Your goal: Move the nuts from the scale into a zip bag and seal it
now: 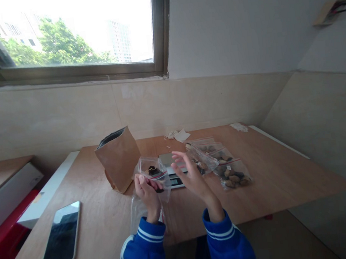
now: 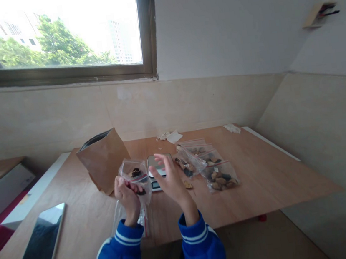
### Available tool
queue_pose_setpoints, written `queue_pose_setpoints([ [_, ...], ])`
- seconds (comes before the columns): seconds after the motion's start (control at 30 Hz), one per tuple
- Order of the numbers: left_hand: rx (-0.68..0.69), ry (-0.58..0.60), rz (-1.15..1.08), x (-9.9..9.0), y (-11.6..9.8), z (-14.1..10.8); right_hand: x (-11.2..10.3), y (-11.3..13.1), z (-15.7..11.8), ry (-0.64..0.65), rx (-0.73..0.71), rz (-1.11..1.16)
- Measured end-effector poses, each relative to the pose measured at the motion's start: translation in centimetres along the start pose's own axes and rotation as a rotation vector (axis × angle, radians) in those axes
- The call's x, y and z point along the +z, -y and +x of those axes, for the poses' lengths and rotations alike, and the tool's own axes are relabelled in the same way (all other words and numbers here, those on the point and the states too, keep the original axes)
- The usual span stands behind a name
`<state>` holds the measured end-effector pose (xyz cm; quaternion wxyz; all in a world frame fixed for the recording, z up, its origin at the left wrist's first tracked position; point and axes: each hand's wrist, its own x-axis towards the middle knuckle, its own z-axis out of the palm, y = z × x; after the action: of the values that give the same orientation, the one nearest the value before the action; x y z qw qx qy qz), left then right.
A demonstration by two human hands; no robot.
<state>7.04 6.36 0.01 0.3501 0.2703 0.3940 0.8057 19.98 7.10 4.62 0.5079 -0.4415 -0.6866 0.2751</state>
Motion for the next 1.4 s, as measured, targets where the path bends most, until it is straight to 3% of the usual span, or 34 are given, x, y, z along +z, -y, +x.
queue_pose_setpoints([
  [0.1,-0.026,0.025,-0.116,0.5,0.0,-0.6,1.3,-1.3,-1.8,0.209,0.131,0.119],
  [0.23,-0.027,0.121,-0.156,0.7,0.3,-1.7,3.1,-1.8,-2.3,0.214,0.129,0.287],
  [0.33,0.014,0.273,0.015,0.1,0.3,-1.8,3.1,-2.1,-2.0,0.111,0.093,0.297],
  [0.4,0.139,0.315,0.22,-0.7,0.1,-1.3,2.4,-2.6,-1.9,-0.033,0.114,0.263],
  [0.5,0.295,0.186,0.453,-1.7,-0.2,-0.1,1.2,-3.6,-1.9,-0.247,0.207,0.205],
  [0.57,0.231,0.169,0.468,-2.0,-0.1,0.6,0.7,-4.0,-1.9,-0.314,0.242,0.178],
  [0.63,0.098,0.31,0.413,-1.9,0.2,0.9,0.7,-4.1,-2.0,-0.26,0.212,0.182],
  [0.73,-0.02,0.504,0.336,-1.6,0.8,0.9,1.3,-4.2,-2.2,-0.025,0.108,0.2],
  [0.8,-0.02,0.445,0.334,-1.6,1.1,0.9,1.7,-4.7,-2.3,-0.013,0.099,0.181],
  [0.9,0.019,0.268,0.363,-2.1,1.3,1.3,1.8,-6.5,-2.3,-0.241,0.144,0.086],
  [1.0,-0.005,0.204,0.362,-2.7,1.5,1.7,2.0,-9.0,-2.4,-0.366,0.139,0.007],
  [1.17,-0.175,0.168,0.324,-3.1,3.0,1.6,3.5,-12.4,-3.1,-0.378,0.139,-0.004],
  [1.4,-0.108,0.199,0.47,-4.1,4.7,2.0,4.1,-13.5,-4.2,-0.286,0.174,0.041],
])
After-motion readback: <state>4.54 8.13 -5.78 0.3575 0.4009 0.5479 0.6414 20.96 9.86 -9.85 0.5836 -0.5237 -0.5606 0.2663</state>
